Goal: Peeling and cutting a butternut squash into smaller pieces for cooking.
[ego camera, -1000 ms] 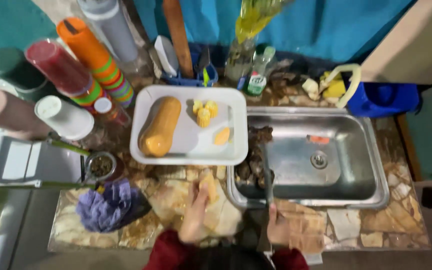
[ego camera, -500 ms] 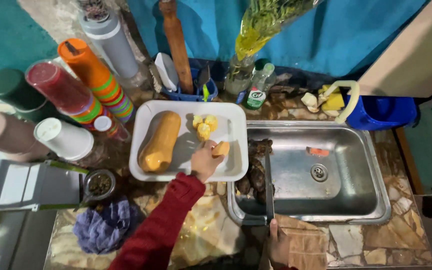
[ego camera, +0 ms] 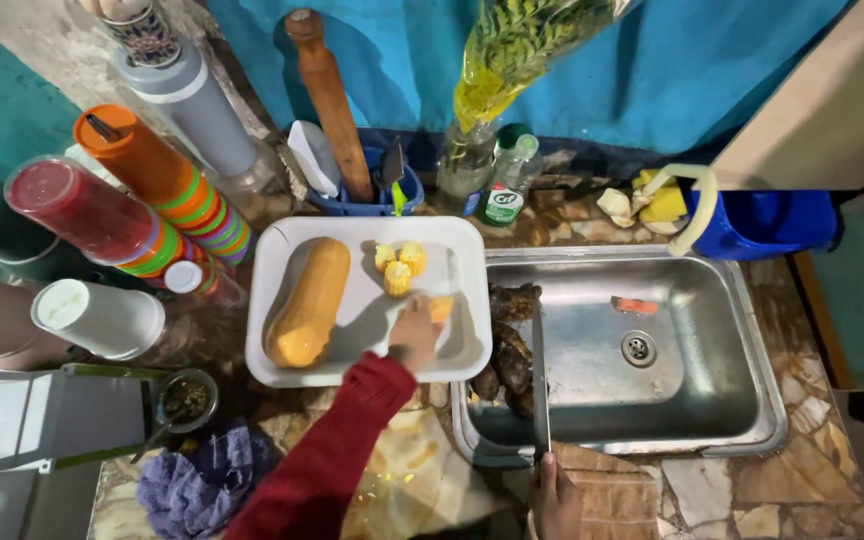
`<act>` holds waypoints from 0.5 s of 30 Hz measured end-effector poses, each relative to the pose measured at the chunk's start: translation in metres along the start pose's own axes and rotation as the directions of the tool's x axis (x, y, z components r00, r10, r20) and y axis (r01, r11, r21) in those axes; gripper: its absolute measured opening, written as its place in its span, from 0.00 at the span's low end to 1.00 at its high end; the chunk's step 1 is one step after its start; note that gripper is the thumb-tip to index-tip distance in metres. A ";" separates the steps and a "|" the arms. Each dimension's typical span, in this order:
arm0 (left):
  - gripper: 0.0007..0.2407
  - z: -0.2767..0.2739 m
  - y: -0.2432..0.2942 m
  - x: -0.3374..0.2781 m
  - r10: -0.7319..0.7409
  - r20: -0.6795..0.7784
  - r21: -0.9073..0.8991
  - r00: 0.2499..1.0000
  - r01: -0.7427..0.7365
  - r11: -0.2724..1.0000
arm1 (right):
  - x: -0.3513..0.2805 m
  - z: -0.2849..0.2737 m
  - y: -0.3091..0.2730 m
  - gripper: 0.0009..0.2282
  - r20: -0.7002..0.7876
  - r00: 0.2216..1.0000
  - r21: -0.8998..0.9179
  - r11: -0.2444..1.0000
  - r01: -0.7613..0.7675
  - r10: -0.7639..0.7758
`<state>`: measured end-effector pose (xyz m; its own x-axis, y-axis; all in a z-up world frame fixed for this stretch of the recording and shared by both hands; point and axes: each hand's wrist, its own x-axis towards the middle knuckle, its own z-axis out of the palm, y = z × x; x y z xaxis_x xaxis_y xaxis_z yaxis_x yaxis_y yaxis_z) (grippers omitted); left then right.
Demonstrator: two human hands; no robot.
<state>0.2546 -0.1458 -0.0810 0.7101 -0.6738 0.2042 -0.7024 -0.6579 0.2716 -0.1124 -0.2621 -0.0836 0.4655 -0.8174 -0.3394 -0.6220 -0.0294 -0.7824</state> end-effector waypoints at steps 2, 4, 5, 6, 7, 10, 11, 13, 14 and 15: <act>0.22 -0.022 -0.018 -0.018 -0.157 0.101 -0.242 0.982 0.178 0.954 | 0.002 0.002 0.003 0.26 0.028 0.999 0.028 0.999 -0.036 0.035; 0.19 -0.026 -0.039 -0.035 -0.285 0.234 -0.445 0.929 0.363 0.819 | 0.001 0.006 0.007 0.27 0.064 0.995 0.052 0.996 -0.075 0.072; 0.18 -0.019 -0.051 -0.042 -0.393 0.206 -0.558 0.896 0.437 0.705 | -0.001 0.007 0.008 0.27 0.064 0.983 0.144 0.973 -0.182 0.174; 0.17 -0.013 -0.063 -0.047 -0.496 0.187 -0.664 0.848 0.481 0.572 | 0.001 0.009 0.009 0.27 0.074 0.960 0.234 0.931 -0.280 0.270; 0.17 -0.008 -0.071 -0.043 -0.504 0.183 -0.663 0.844 0.484 0.571 | 0.003 0.012 0.012 0.27 0.082 0.961 0.231 0.932 -0.278 0.266; 0.16 0.023 -0.096 -0.024 -0.631 0.343 -0.841 0.696 0.526 0.123 | 0.011 0.012 0.013 0.29 0.058 0.998 0.205 0.978 -0.034 0.022; 0.17 0.044 -0.108 -0.015 -0.728 0.275 -0.726 0.627 0.632 0.270 | 0.012 0.011 0.007 0.26 0.046 0.995 0.215 0.972 -0.093 0.086; 0.17 0.073 -0.120 0.005 -0.798 0.183 -0.573 0.574 0.722 0.387 | 0.016 0.010 0.007 0.24 0.020 0.989 0.229 0.962 -0.150 0.150; 0.17 0.080 -0.120 0.007 -0.788 0.017 -0.567 0.616 0.655 0.499 | 0.018 0.008 0.014 0.26 0.039 0.993 0.189 0.975 -0.119 0.114; 0.18 0.088 -0.121 0.009 -0.751 -0.149 -0.540 0.643 0.583 0.607 | 0.020 0.006 0.022 0.28 0.058 0.995 0.148 0.985 -0.086 0.078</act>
<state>0.3412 -0.1020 -0.1945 0.9915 0.1108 0.0678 0.0141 -0.6107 0.7918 -0.1133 -0.2757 -0.1103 0.4513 -0.7822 -0.4296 -0.5598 0.1267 -0.8189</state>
